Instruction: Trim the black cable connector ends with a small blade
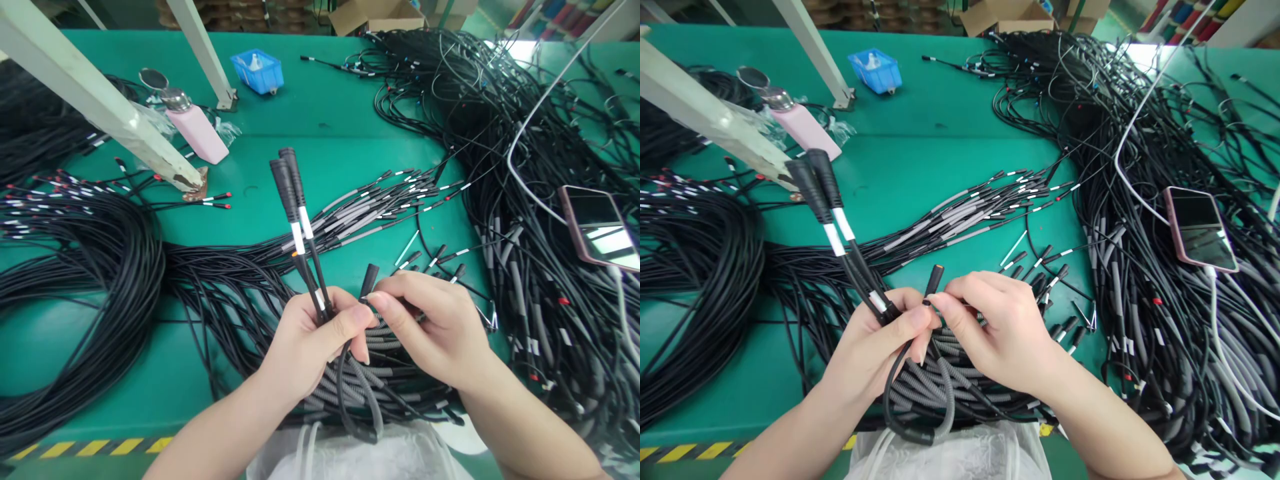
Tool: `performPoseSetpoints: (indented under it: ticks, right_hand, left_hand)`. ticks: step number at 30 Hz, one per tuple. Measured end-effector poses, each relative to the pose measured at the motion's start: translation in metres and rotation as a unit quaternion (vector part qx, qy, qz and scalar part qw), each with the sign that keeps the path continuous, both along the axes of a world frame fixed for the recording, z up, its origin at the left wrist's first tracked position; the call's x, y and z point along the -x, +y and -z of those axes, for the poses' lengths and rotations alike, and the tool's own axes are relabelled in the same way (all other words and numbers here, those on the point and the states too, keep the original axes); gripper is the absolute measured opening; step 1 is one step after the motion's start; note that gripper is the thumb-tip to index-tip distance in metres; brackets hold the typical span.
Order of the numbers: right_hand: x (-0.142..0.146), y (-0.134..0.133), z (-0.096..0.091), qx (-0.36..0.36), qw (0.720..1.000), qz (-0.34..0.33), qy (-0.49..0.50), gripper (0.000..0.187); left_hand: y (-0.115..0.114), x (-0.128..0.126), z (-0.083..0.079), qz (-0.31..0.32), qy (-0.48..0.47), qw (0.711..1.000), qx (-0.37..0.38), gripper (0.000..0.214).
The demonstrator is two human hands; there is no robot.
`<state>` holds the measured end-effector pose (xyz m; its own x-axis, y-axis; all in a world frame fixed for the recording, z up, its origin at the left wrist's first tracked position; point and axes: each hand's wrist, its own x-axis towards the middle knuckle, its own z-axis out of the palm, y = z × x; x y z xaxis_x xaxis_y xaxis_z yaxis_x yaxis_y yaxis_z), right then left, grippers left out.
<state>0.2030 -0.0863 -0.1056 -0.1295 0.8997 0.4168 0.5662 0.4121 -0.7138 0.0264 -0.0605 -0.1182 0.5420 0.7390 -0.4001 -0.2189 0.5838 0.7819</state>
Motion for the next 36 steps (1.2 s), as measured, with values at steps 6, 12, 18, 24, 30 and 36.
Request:
performPoseSetpoints:
  ticks: [6, 12, 18, 24, 30, 36]
  right_hand:
    - [0.0018, 0.0002, -0.0022, 0.019, 0.999, -0.039, 0.028, 0.021]
    - [0.0014, 0.0001, -0.0007, -0.007, 0.999, 0.037, 0.005, 0.019]
    - [0.0020, -0.0003, 0.0024, -0.011, 1.000, 0.016, -0.010, 0.019]
    - [0.0002, 0.0011, -0.0008, 0.014, 0.999, -0.025, 0.017, 0.022]
    - [-0.0022, -0.0003, -0.0024, 0.014, 0.999, 0.032, 0.021, 0.016]
    - [0.0001, 0.0018, 0.0062, -0.076, 0.992, 0.065, -0.081, 0.012]
  left_hand:
    - [-0.0004, 0.0000, -0.0015, 0.001, 0.004, 1.000, -0.004, 0.033]
    - [0.0000, -0.0019, -0.0051, -0.010, 0.002, 1.000, 0.022, 0.032]
    - [0.0018, -0.0029, -0.0048, -0.006, 0.001, 0.999, 0.031, 0.034]
    - [0.0017, -0.0027, -0.0048, -0.007, 0.003, 0.999, 0.037, 0.037]
    - [0.0020, -0.0031, -0.0073, -0.005, -0.004, 0.999, 0.042, 0.038]
    - [0.0027, -0.0015, -0.0053, -0.005, -0.025, 0.998, 0.051, 0.030]
